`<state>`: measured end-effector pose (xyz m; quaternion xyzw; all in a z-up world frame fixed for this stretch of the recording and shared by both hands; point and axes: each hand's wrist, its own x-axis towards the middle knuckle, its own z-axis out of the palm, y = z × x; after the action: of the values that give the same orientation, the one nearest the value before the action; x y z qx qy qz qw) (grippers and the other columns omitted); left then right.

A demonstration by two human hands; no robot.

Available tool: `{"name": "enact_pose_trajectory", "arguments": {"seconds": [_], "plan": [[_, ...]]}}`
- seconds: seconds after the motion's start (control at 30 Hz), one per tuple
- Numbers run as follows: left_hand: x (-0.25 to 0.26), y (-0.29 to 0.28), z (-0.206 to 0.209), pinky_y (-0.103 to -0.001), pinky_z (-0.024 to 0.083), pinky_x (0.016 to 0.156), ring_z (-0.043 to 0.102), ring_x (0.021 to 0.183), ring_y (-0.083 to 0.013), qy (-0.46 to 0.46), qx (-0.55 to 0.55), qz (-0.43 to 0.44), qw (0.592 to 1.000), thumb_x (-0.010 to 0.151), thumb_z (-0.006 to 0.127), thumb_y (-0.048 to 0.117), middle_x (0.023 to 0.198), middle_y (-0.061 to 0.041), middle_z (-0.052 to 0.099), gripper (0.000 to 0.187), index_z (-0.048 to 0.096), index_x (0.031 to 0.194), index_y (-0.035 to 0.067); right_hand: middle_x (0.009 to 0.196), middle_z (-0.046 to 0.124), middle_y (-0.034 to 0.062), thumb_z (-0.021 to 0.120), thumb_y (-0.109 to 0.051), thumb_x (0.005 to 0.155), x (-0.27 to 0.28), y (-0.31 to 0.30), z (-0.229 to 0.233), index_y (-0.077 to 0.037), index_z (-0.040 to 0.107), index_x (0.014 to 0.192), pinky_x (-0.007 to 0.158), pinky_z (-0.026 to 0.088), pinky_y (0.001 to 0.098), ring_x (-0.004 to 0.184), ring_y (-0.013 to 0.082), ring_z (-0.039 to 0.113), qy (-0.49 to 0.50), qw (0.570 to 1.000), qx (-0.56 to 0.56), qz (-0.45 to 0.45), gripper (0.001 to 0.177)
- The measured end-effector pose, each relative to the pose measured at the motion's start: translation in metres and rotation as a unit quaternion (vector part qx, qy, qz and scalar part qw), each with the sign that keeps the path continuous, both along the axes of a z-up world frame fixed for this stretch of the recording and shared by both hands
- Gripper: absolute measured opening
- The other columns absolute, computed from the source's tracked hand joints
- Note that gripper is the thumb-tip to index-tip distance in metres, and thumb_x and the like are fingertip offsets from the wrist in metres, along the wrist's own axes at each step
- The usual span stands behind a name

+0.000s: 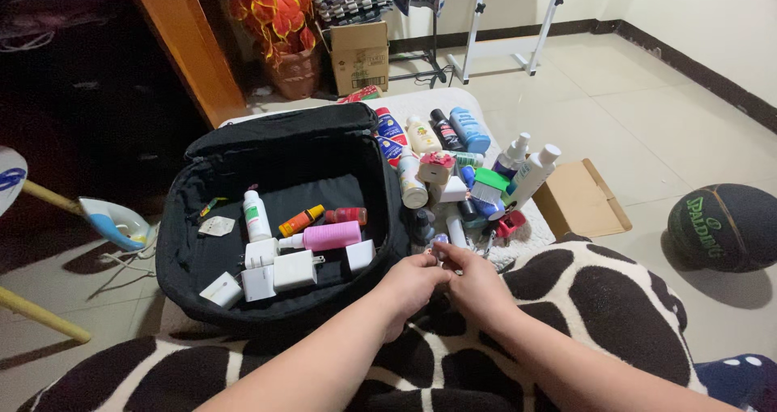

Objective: The person sits on the floor next to a bed and packs toiletry and cosmetic bottles, tubes, and small containers one at a time into an open black bag, arranging them inside and picking items from the pile beside the bag.

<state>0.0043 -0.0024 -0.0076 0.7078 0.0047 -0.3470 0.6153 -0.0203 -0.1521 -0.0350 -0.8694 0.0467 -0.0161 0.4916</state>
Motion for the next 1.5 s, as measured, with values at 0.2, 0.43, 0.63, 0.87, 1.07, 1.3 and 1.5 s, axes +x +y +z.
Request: {"name": "enact_pose_trajectory", "arguments": {"seconds": [0.2, 0.43, 0.63, 0.87, 1.07, 1.3, 1.5], "plan": [[0.006, 0.002, -0.004, -0.027, 0.044, 0.073, 0.055, 0.081, -0.0097, -0.012, 0.026, -0.049, 0.998, 0.087, 0.066, 0.026, 0.095, 0.004, 0.067, 0.036, 0.072, 0.122, 0.016, 0.122, 0.074, 0.0128, 0.068, -0.013, 0.087, 0.001, 0.000, -0.003, -0.008, 0.059, 0.140, 0.097, 0.052, 0.0319, 0.112, 0.0221, 0.072, 0.000, 0.999, -0.033, 0.023, 0.055], [0.009, 0.000, 0.000, -0.030, 0.045, 0.076, 0.058, 0.088, -0.0133, -0.013, 0.040, -0.067, 0.997, 0.087, 0.063, 0.024, 0.102, 0.000, 0.068, 0.044, 0.066, 0.131, 0.019, 0.130, 0.064, 0.0142, 0.069, -0.012, 0.086, 0.008, -0.002, -0.010, -0.006, 0.056, 0.142, 0.102, 0.050, 0.0350, 0.118, 0.0285, 0.066, -0.013, 0.998, -0.051, 0.033, 0.058], [0.015, -0.001, 0.001, -0.029, 0.045, 0.079, 0.058, 0.093, -0.0127, -0.013, 0.038, -0.076, 0.996, 0.088, 0.061, 0.024, 0.105, 0.001, 0.068, 0.048, 0.063, 0.135, 0.024, 0.136, 0.059, 0.0144, 0.068, -0.014, 0.085, 0.011, -0.007, -0.008, -0.006, 0.052, 0.143, 0.100, 0.049, 0.0376, 0.120, 0.0317, 0.063, -0.039, 0.995, -0.082, 0.045, 0.061], [0.017, 0.002, -0.003, -0.033, 0.044, 0.077, 0.055, 0.089, -0.0168, -0.018, 0.051, -0.086, 0.995, 0.088, 0.063, 0.024, 0.101, -0.003, 0.065, 0.047, 0.066, 0.134, 0.021, 0.133, 0.060, 0.0170, 0.066, -0.020, 0.087, 0.013, -0.004, -0.014, -0.011, 0.058, 0.142, 0.099, 0.051, 0.0393, 0.116, 0.0358, 0.064, 0.027, 0.987, -0.160, 0.019, 0.056], [0.014, 0.001, 0.006, -0.028, 0.045, 0.079, 0.062, 0.094, -0.0086, 0.000, 0.039, -0.066, 0.997, 0.088, 0.065, 0.025, 0.103, 0.005, 0.070, 0.044, 0.062, 0.131, 0.022, 0.124, 0.067, 0.0167, 0.067, -0.019, 0.086, 0.007, 0.004, 0.009, -0.009, 0.059, 0.137, 0.093, 0.053, 0.0407, 0.110, 0.0349, 0.067, 0.018, 0.995, -0.102, -0.001, 0.053], [0.020, 0.013, 0.029, -0.030, 0.047, 0.076, 0.059, 0.086, -0.0150, -0.079, -0.136, 0.046, 0.987, 0.089, 0.061, 0.017, 0.098, -0.004, 0.070, 0.037, 0.072, 0.123, 0.006, 0.116, 0.071, 0.0150, 0.063, -0.004, 0.081, 0.011, 0.041, 0.045, -0.003, 0.062, 0.128, 0.093, 0.054, 0.0340, 0.107, 0.0262, 0.069, -0.182, 0.983, 0.009, -0.037, 0.046], [0.048, 0.057, 0.063, -0.029, 0.053, 0.081, 0.069, 0.092, -0.0138, -0.155, -0.238, 0.192, 0.939, 0.092, 0.057, 0.015, 0.101, -0.004, 0.075, 0.029, 0.071, 0.115, 0.004, 0.122, 0.065, 0.0159, 0.066, -0.004, 0.084, 0.055, 0.102, 0.079, -0.003, 0.056, 0.133, 0.094, 0.053, 0.0340, 0.109, 0.0259, 0.068, -0.256, 0.965, 0.054, 0.011, 0.050]]}}
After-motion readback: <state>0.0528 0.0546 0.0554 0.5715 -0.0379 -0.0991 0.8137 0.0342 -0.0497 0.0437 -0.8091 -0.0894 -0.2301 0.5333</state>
